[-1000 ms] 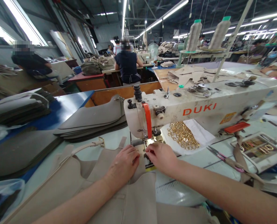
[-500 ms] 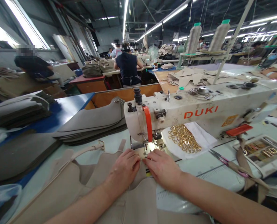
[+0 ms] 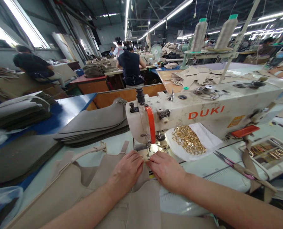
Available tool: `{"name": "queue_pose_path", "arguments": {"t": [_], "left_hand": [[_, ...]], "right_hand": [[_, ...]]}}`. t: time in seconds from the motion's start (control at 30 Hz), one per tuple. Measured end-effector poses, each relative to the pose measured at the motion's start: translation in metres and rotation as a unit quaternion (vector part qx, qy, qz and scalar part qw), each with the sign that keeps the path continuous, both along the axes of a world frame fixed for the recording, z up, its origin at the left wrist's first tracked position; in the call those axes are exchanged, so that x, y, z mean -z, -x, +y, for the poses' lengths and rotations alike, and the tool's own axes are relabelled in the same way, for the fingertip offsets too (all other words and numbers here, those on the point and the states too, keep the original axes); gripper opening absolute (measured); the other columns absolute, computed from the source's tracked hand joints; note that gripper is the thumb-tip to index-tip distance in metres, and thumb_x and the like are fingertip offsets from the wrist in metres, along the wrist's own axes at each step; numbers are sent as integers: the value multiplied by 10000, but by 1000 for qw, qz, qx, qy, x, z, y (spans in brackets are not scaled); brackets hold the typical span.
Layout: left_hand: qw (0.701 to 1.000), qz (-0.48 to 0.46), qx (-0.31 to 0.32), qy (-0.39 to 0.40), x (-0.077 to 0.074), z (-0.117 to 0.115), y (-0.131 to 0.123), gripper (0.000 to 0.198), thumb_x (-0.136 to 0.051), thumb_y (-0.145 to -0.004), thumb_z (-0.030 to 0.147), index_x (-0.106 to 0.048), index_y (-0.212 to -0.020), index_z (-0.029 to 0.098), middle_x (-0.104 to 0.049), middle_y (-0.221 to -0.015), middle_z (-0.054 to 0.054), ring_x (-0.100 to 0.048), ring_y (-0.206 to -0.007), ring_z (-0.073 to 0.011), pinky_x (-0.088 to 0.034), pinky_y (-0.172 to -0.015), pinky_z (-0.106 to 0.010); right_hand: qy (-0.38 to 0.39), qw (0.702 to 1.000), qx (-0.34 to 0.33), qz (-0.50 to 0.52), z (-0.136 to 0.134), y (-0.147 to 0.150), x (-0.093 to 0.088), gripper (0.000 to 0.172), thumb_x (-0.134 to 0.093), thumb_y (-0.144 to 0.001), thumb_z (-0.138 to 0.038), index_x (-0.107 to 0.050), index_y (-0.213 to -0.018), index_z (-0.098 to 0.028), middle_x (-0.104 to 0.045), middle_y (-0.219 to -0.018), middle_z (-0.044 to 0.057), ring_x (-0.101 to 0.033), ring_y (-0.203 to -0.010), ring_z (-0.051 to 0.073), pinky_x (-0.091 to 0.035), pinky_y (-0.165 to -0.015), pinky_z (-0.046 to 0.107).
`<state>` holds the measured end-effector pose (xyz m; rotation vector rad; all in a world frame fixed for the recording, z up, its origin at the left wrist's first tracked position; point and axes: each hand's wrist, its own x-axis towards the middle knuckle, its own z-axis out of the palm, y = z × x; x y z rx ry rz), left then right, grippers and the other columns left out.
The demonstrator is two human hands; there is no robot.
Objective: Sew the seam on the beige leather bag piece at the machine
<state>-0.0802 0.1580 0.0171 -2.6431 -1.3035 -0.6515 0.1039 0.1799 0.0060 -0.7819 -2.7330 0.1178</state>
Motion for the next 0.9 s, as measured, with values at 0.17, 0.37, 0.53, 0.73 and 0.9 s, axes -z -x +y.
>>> {"name": "queue_pose_path", "arguments": {"t": [0.17,0.37,0.53,0.73,0.9], "left_hand": [[1000,-3,12,-16,1,-1,0,189,-437,-865,78,-567,-763,172,-629,-732,-20,-573,-742,-175,-522,-749,-325],[999,-9,12,-38,3,-1,1,219,-391,-895,108,-552,-771,187,-633,-731,-16,-576,-739,-172,-512,-762,-313],[1000,3,-2,-25,-1,-2,-2,240,-398,-875,84,-549,-726,197,-627,-708,-16,-577,-710,-178,-531,-711,-317],[1000,-8,4,-12,-1,-3,-1,234,-404,-866,57,-546,-737,192,-622,-714,-22,-577,-710,-183,-535,-689,-319],[1000,-24,8,-16,3,-1,0,237,-399,-888,97,-547,-728,190,-609,-691,-21,-563,-687,-177,-524,-659,-317]], "right_hand": [[-57,989,-122,-61,-1,-29,-12,106,-543,-889,-165,-606,-971,-142,-581,-867,40,-484,-861,203,-390,-739,326],[-101,975,-181,-86,-3,-43,-22,201,-487,-922,-189,-557,-1108,-164,-562,-925,42,-475,-896,191,-381,-745,331],[-107,979,-159,-76,4,-24,-15,150,-482,-914,-182,-576,-1030,-191,-557,-974,50,-471,-958,205,-375,-841,359],[-119,981,-154,-6,7,-7,-3,156,-474,-929,-194,-594,-832,-177,-586,-870,22,-483,-891,183,-379,-876,333],[-144,977,-146,64,8,1,5,180,-456,-940,-226,-578,-820,-172,-602,-838,33,-498,-857,167,-397,-859,310]]}}
